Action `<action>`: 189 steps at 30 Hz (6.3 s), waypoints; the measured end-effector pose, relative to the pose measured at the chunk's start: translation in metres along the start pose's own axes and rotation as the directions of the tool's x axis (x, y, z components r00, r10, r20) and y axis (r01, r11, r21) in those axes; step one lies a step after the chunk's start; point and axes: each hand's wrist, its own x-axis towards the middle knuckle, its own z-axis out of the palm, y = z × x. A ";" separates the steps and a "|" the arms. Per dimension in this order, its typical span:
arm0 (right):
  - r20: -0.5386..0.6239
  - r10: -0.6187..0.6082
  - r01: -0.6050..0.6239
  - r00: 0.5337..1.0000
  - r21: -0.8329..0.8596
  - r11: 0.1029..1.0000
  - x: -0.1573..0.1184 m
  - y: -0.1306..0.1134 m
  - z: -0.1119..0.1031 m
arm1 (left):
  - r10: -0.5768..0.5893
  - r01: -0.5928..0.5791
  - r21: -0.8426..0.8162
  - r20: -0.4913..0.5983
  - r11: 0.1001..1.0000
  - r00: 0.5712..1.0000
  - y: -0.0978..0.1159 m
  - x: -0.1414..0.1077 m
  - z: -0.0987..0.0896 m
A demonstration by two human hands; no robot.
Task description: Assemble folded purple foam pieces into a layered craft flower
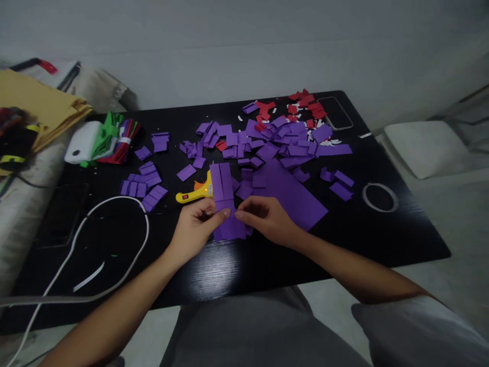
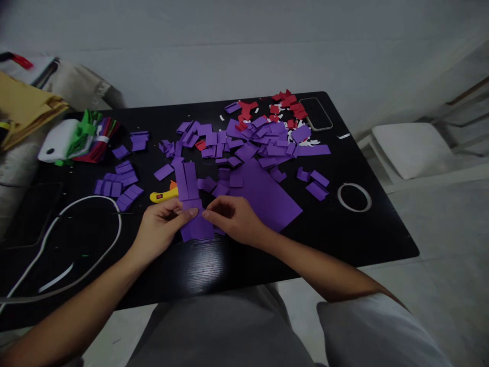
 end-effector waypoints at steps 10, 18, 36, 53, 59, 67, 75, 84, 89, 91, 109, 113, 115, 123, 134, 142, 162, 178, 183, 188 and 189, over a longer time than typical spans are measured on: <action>-0.020 0.024 -0.022 1.000 0.066 0.998 0.000 0.005 0.000 | 0.000 0.000 0.009 0.006 1.000 1.000 -0.001 0.000 0.000; -0.069 0.037 -0.031 0.997 0.089 0.996 0.002 0.007 0.003 | 0.012 -0.013 0.020 0.026 1.000 1.000 -0.003 0.002 0.000; -0.090 0.027 -0.019 0.996 0.082 0.996 0.001 0.005 0.002 | 0.034 -0.046 0.116 0.104 0.992 0.994 0.005 0.002 -0.007; -0.056 0.030 -0.023 0.998 0.121 0.992 0.002 0.009 0.005 | 0.089 -0.106 0.187 0.097 0.977 0.991 -0.006 0.000 -0.004; -0.129 0.001 0.009 0.992 0.076 0.997 0.003 0.008 0.004 | 0.130 -0.166 0.304 0.135 0.938 0.982 -0.005 -0.001 -0.006; -0.201 0.065 -0.041 0.977 0.123 0.992 0.007 0.009 -0.002 | 0.212 -0.234 0.336 0.103 0.912 0.972 -0.005 0.003 -0.016; -0.150 0.078 -0.054 0.986 0.156 0.986 0.006 0.007 0.000 | 0.151 -0.157 0.205 0.044 0.966 0.988 -0.002 0.003 -0.010; -0.072 0.061 -0.050 0.996 0.148 0.988 0.005 0.005 -0.002 | 0.096 -0.101 0.150 0.038 0.983 0.995 -0.006 0.001 -0.006; -0.068 0.047 -0.035 0.997 0.162 0.986 0.005 0.005 -0.004 | 0.122 -0.124 0.152 0.019 0.981 0.992 -0.003 0.000 -0.005; -0.057 0.048 -0.039 0.997 0.150 0.988 0.005 0.004 -0.004 | 0.117 -0.118 0.148 0.012 0.982 0.993 -0.002 0.000 -0.005; -0.084 0.005 0.006 0.996 0.126 0.992 0.003 0.010 0.002 | 0.071 -0.070 -0.071 0.014 0.995 0.997 -0.002 -0.001 0.001; -0.100 -0.008 0.021 0.995 0.134 0.991 0.003 0.010 0.001 | 0.072 -0.073 -0.094 -0.011 0.993 0.997 -0.004 -0.001 0.002; -0.104 -0.018 0.034 0.994 0.157 0.987 0.003 0.009 0.000 | 0.078 -0.080 -0.100 -0.025 0.992 0.997 -0.005 -0.001 0.002; -0.122 -0.023 0.041 0.992 0.144 0.989 0.002 0.009 0.001 | 0.143 -0.142 0.026 -0.038 0.989 0.989 -0.005 -0.002 0.000; -0.105 -0.058 0.069 0.993 0.111 0.991 0.002 0.010 0.000 | 0.187 -0.180 0.093 -0.072 0.979 0.980 -0.004 -0.001 -0.001; -0.164 -0.171 0.179 0.972 0.038 0.983 -0.003 0.007 0.003 | 0.229 -0.222 0.080 -0.095 0.972 0.969 -0.001 -0.004 0.001; -0.059 -0.146 0.153 0.987 0.125 0.980 0.003 0.010 -0.002 | 0.286 -0.283 0.067 -0.026 0.957 0.958 -0.005 -0.001 -0.004; -0.010 -0.081 0.080 0.997 -0.085 0.993 -0.001 0.007 -0.001 | 0.381 -0.381 0.289 0.058 0.878 0.923 -0.005 -0.005 -0.004; 0.016 -0.086 0.087 0.996 -0.095 0.992 -0.002 0.006 0.000 | 0.332 -0.358 0.333 0.133 0.872 0.934 -0.007 -0.004 -0.006; 0.037 -0.090 0.093 0.995 -0.090 0.992 -0.002 0.009 0.000 | 0.312 -0.371 0.359 0.213 0.856 0.926 -0.006 -0.003 -0.006; 0.042 -0.102 0.106 0.994 -0.111 0.988 -0.002 0.009 0.000 | 0.311 -0.372 0.356 0.216 0.857 0.925 -0.006 -0.003 -0.005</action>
